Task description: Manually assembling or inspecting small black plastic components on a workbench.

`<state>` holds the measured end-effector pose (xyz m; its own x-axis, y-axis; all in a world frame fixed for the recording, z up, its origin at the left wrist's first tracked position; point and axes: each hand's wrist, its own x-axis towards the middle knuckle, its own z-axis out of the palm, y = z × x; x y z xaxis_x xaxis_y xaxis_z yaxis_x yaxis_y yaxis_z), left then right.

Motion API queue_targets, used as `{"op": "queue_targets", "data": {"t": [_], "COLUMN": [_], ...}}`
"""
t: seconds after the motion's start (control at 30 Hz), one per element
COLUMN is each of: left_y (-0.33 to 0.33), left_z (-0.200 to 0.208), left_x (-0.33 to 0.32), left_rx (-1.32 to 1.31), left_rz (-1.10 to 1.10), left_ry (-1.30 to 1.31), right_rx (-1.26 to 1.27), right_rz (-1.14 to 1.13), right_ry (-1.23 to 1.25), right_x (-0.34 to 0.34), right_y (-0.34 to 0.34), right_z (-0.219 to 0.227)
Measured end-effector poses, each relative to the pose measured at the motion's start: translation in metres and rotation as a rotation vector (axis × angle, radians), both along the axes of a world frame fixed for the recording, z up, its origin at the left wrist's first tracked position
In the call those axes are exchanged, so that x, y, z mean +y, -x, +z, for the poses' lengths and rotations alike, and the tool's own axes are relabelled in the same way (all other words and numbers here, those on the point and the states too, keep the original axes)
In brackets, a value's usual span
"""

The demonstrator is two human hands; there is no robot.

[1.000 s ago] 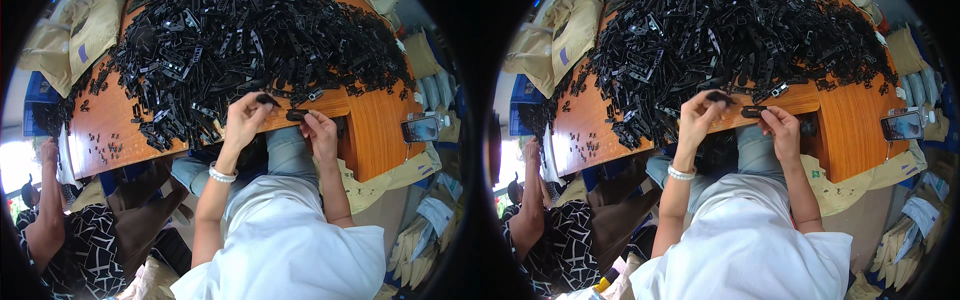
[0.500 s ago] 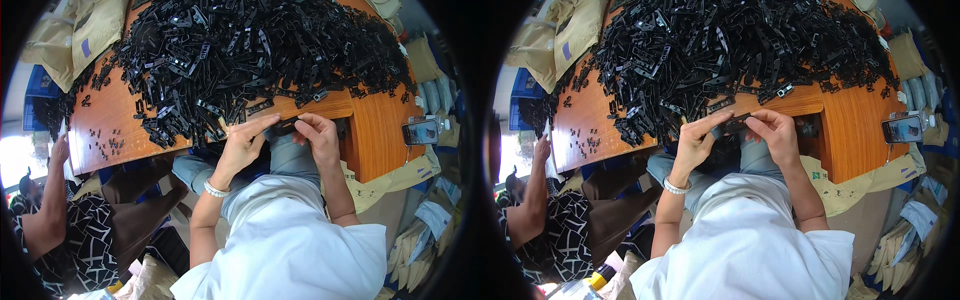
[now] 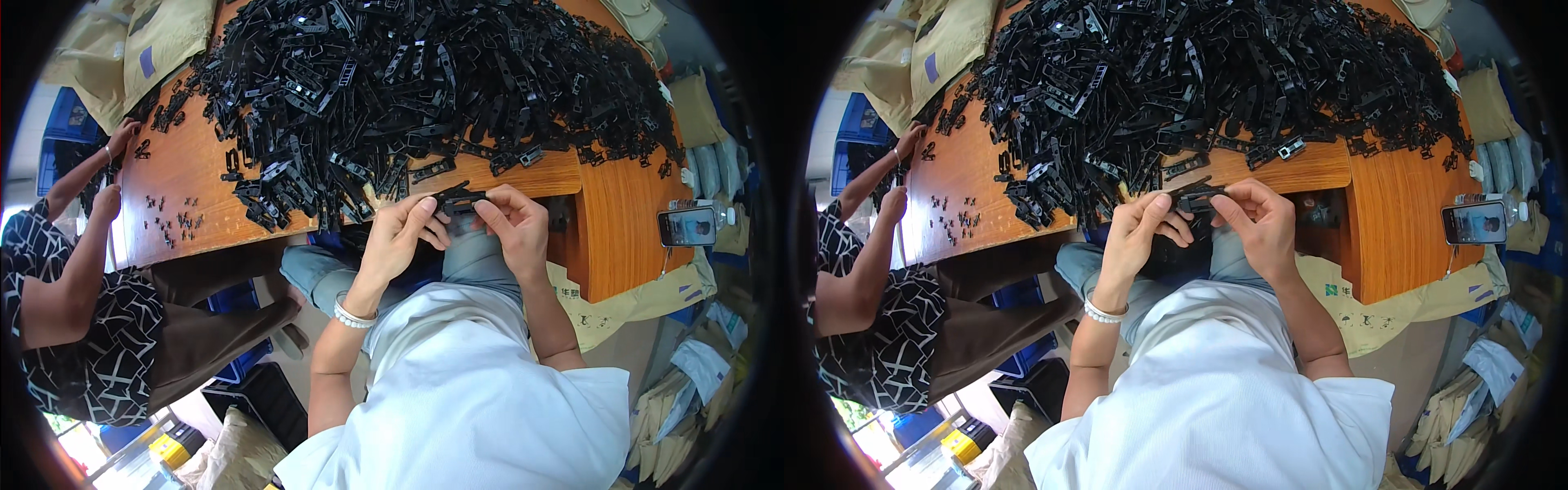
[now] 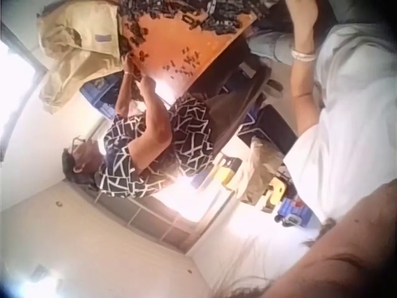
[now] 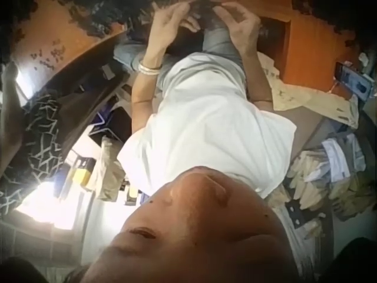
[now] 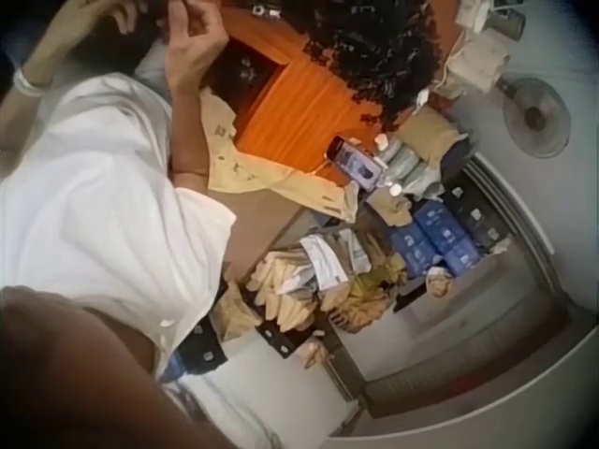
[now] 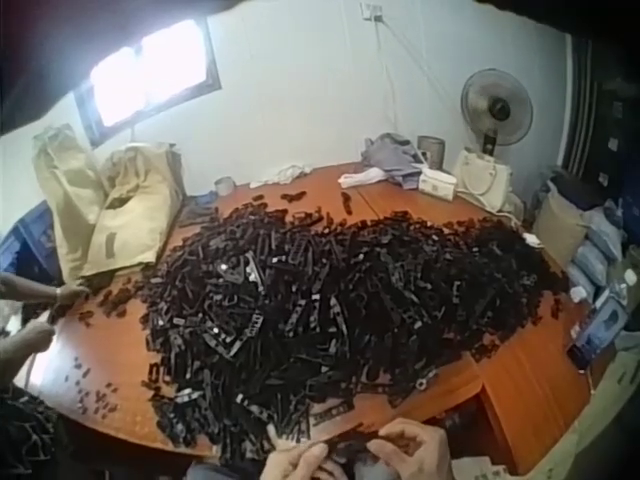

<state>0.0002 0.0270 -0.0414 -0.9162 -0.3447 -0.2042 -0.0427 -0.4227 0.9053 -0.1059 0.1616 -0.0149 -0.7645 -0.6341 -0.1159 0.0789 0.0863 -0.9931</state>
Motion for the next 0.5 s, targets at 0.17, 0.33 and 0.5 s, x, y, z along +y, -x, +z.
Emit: {"op": "queue_targets", "data": {"t": [0.17, 0.33, 0.5], "left_y": [-0.002, -0.001, 0.000], "left_z": [-0.001, -0.002, -0.003], "left_x": [-0.001, 0.007, 0.010], "left_rx": [-0.034, 0.022, -0.044], "left_rz": [-0.028, 0.080, 0.107], "left_ry": [0.148, -0.188, -0.062], "right_rx": [0.011, 0.068, 0.346], "right_rz": [0.016, 0.054, 0.191], "right_ry": [-0.035, -0.027, -0.105], "right_x": [0.000, -0.002, 0.001], "right_y": [-0.002, -0.008, -0.006], "right_z": [-0.002, -0.004, -0.011]}}
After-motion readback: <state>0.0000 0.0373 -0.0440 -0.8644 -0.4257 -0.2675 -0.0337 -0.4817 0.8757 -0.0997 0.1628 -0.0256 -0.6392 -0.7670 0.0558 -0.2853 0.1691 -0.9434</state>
